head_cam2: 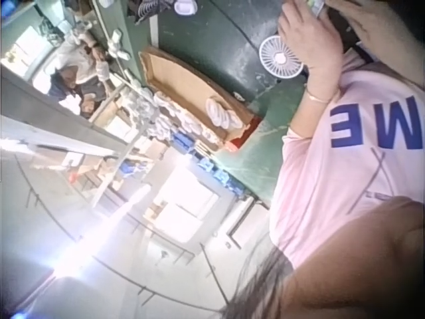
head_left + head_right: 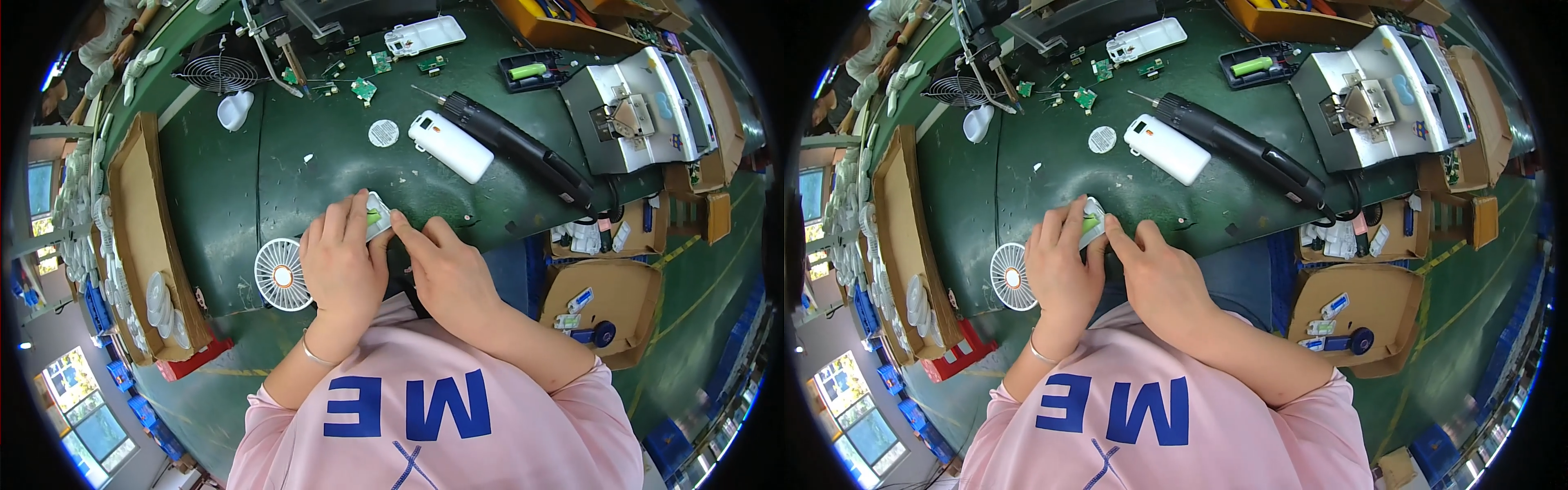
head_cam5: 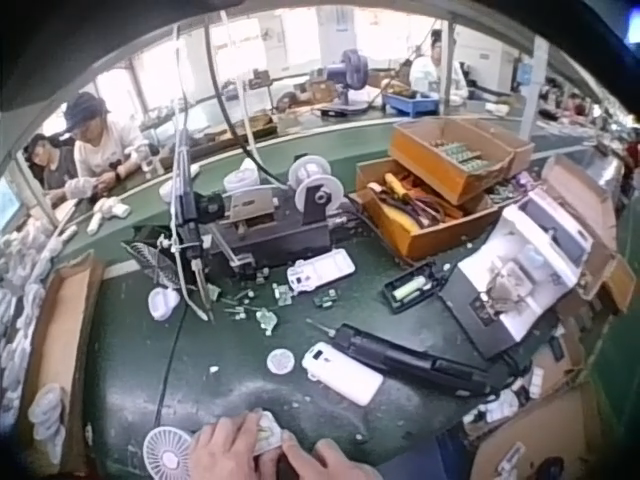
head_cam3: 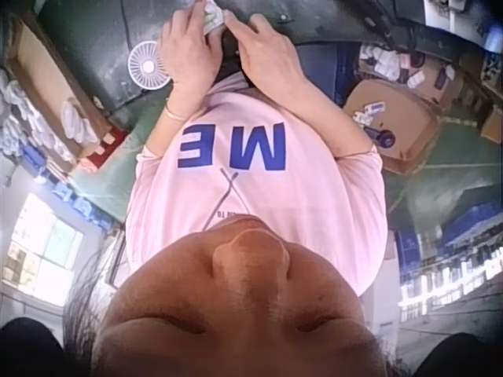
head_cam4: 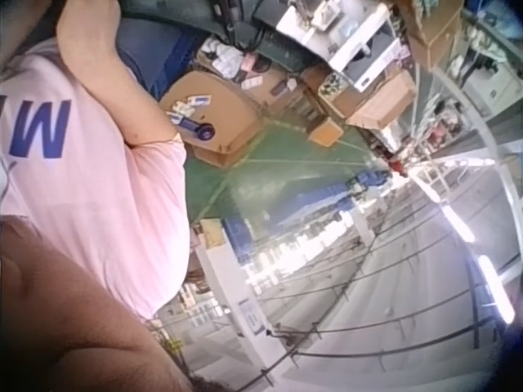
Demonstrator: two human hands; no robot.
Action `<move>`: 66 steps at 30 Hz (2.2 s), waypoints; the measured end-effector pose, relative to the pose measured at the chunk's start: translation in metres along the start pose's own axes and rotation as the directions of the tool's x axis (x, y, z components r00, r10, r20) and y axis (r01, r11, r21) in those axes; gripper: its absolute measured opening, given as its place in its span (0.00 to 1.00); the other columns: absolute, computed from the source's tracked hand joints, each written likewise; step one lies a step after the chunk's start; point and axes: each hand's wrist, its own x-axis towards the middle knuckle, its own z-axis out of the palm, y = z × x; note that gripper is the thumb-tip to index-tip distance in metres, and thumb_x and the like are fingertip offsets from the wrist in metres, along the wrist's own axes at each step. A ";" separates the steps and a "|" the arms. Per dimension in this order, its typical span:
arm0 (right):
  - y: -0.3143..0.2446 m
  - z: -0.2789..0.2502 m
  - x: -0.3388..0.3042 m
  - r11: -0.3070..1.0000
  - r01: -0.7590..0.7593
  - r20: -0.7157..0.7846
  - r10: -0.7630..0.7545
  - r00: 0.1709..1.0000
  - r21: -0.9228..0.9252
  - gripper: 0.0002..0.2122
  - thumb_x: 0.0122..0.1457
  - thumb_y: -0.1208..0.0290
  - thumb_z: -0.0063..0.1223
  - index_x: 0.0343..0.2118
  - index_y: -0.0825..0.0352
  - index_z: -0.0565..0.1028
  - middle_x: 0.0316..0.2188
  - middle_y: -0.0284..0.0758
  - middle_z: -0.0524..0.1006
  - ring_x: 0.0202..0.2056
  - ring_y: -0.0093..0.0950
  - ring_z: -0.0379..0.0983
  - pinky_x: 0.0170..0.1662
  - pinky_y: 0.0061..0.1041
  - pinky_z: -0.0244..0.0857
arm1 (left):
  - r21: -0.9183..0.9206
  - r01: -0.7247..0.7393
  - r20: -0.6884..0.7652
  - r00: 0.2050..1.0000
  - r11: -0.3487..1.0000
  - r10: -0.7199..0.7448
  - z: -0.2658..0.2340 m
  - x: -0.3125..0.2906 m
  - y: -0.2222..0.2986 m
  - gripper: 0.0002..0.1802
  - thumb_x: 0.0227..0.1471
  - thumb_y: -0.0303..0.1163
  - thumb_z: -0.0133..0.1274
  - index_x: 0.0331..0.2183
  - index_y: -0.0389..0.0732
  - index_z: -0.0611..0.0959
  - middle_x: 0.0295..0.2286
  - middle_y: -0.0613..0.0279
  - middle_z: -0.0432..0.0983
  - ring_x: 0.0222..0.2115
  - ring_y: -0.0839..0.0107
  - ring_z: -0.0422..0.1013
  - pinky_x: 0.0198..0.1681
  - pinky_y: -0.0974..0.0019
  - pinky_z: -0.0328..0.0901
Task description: The person assembles portable electric fans by inserting batteries and internal components into casings, securing them with an electric screwdriver, and placing the fans into a tray. The person then separates small circuit boards from a panel and connects wiring to the fan heads by hand.
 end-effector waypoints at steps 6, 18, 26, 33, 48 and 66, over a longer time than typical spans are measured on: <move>0.007 0.003 0.010 0.993 0.090 0.002 -0.090 0.996 -0.083 0.23 0.50 0.79 0.47 0.53 0.68 0.67 0.30 0.39 0.66 0.24 0.35 0.71 0.26 0.29 0.68 | 0.026 0.002 -0.009 1.000 1.000 -0.002 -0.001 -0.001 0.005 0.25 0.38 0.26 0.58 0.44 0.37 0.77 0.34 0.58 0.71 0.33 0.57 0.68 0.35 0.59 0.62; 0.000 -0.007 0.000 0.996 0.049 0.040 -0.047 0.998 -0.070 0.22 0.51 0.80 0.48 0.52 0.66 0.68 0.29 0.39 0.66 0.22 0.36 0.70 0.24 0.31 0.67 | 0.014 -0.004 0.002 1.000 1.000 0.004 -0.002 0.000 0.002 0.25 0.38 0.28 0.59 0.44 0.38 0.77 0.34 0.59 0.71 0.32 0.59 0.68 0.35 0.60 0.62; -0.004 -0.015 0.006 0.996 0.041 0.055 -0.037 0.998 -0.076 0.21 0.51 0.82 0.47 0.51 0.66 0.70 0.27 0.38 0.66 0.22 0.37 0.69 0.24 0.33 0.65 | 0.006 0.005 0.011 1.000 1.000 -0.006 -0.002 0.000 0.000 0.26 0.38 0.28 0.59 0.44 0.38 0.77 0.34 0.60 0.71 0.33 0.60 0.68 0.35 0.61 0.62; 0.000 -0.013 0.014 0.999 0.041 0.036 -0.040 0.999 -0.033 0.20 0.51 0.82 0.48 0.50 0.67 0.71 0.27 0.39 0.67 0.23 0.38 0.69 0.25 0.34 0.65 | 0.017 -0.015 0.012 1.000 1.000 0.015 -0.003 0.000 0.000 0.26 0.39 0.29 0.60 0.44 0.39 0.77 0.35 0.60 0.71 0.33 0.61 0.68 0.35 0.61 0.61; -0.002 -0.016 0.017 0.998 0.045 0.058 -0.042 0.997 -0.054 0.20 0.51 0.83 0.48 0.49 0.66 0.71 0.27 0.38 0.67 0.24 0.37 0.70 0.26 0.32 0.65 | 0.009 0.000 0.039 0.999 1.000 0.000 -0.004 0.002 0.000 0.26 0.39 0.29 0.60 0.44 0.39 0.76 0.35 0.61 0.71 0.33 0.60 0.68 0.36 0.61 0.61; -0.005 -0.031 0.033 0.957 0.250 -0.345 -0.288 0.894 -0.150 0.09 0.49 0.78 0.55 0.34 0.66 0.72 0.31 0.38 0.70 0.34 0.39 0.68 0.35 0.35 0.64 | -0.143 -0.031 -0.104 0.994 0.989 0.016 -0.012 -0.017 0.001 0.28 0.35 0.28 0.63 0.43 0.39 0.76 0.38 0.59 0.72 0.37 0.60 0.68 0.40 0.61 0.60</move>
